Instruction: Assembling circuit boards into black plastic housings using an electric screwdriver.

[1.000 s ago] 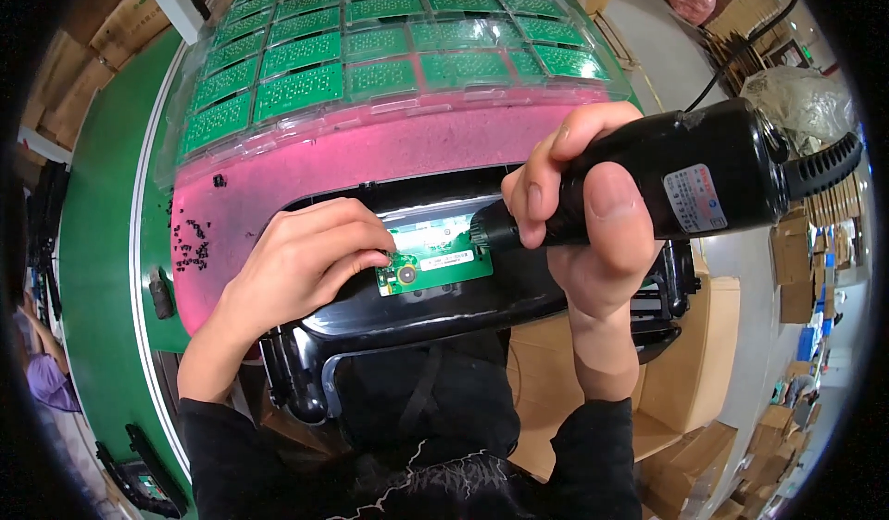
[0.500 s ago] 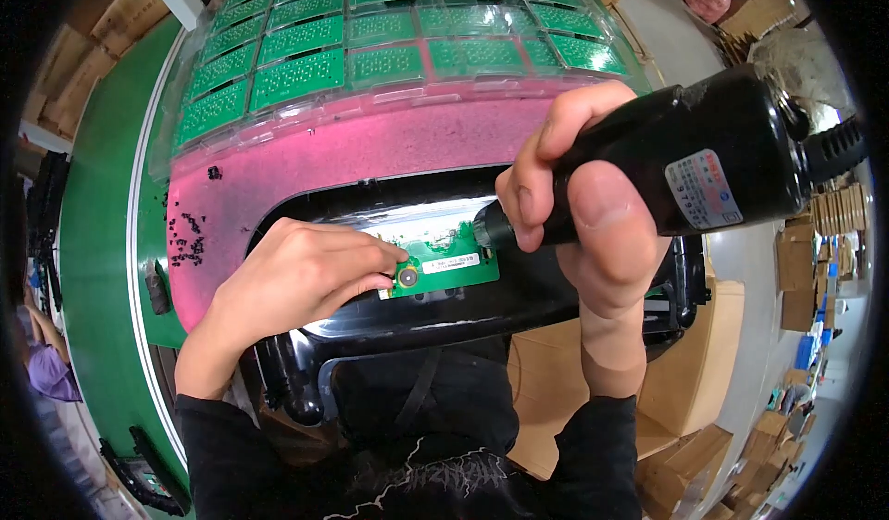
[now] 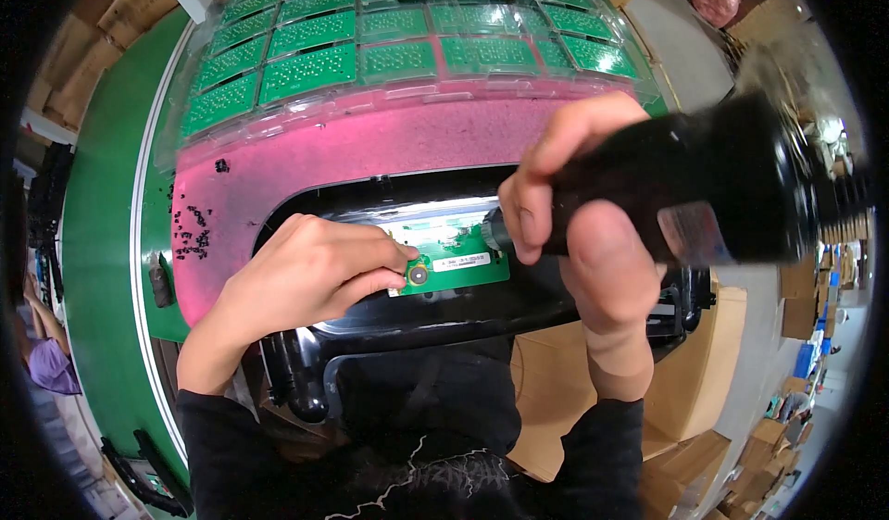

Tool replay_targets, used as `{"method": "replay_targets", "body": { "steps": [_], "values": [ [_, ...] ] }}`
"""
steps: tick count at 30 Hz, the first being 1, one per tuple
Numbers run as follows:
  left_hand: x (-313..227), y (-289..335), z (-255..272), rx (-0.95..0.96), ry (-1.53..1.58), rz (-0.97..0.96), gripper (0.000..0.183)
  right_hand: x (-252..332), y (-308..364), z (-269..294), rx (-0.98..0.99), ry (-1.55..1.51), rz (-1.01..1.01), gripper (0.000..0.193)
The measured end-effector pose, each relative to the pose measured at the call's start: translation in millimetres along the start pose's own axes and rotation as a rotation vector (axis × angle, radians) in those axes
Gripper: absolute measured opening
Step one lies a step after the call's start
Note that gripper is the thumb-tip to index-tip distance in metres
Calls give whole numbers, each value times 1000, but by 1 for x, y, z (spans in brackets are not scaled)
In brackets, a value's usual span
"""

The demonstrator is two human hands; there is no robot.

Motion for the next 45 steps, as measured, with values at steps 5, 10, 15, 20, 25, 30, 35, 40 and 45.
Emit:
{"method": "replay_targets", "body": {
  "steps": [5,10,15,20,25,30,35,40,45],
  "values": [
    [0,-2,11,-206,209,-106,13,44,17,-5,36,-326,229,45],
    [-2,1,14,-201,229,-112,13,57,20,-24,64,-425,354,45],
    [-3,4,18,-250,217,-135,15,46,20,-29,24,-405,270,49],
    [-6,3,17,-245,161,-142,17,46,19,-34,50,-370,266,49],
    [3,4,13,-189,35,-43,15,41,14,-41,84,-334,257,51],
    [21,6,11,-216,-17,86,12,8,6,-40,26,-179,72,54],
    [24,8,14,-217,-59,180,11,-6,7,-42,14,-112,29,54],
    [32,12,7,-155,-78,208,12,-7,5,-49,17,-83,23,54],
    [24,11,11,-135,-80,204,12,-7,-1,-66,44,26,-13,53]
  ]
}}
Point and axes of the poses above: each hand's wrist, its own y-axis away from the middle knuckle, its own z-axis out of the back of the hand, x = y × z, the point moved 10 cm from there along -y, towards the middle knuckle, and after that the axes turned 1 degree about -z, right-handed, at the moved point
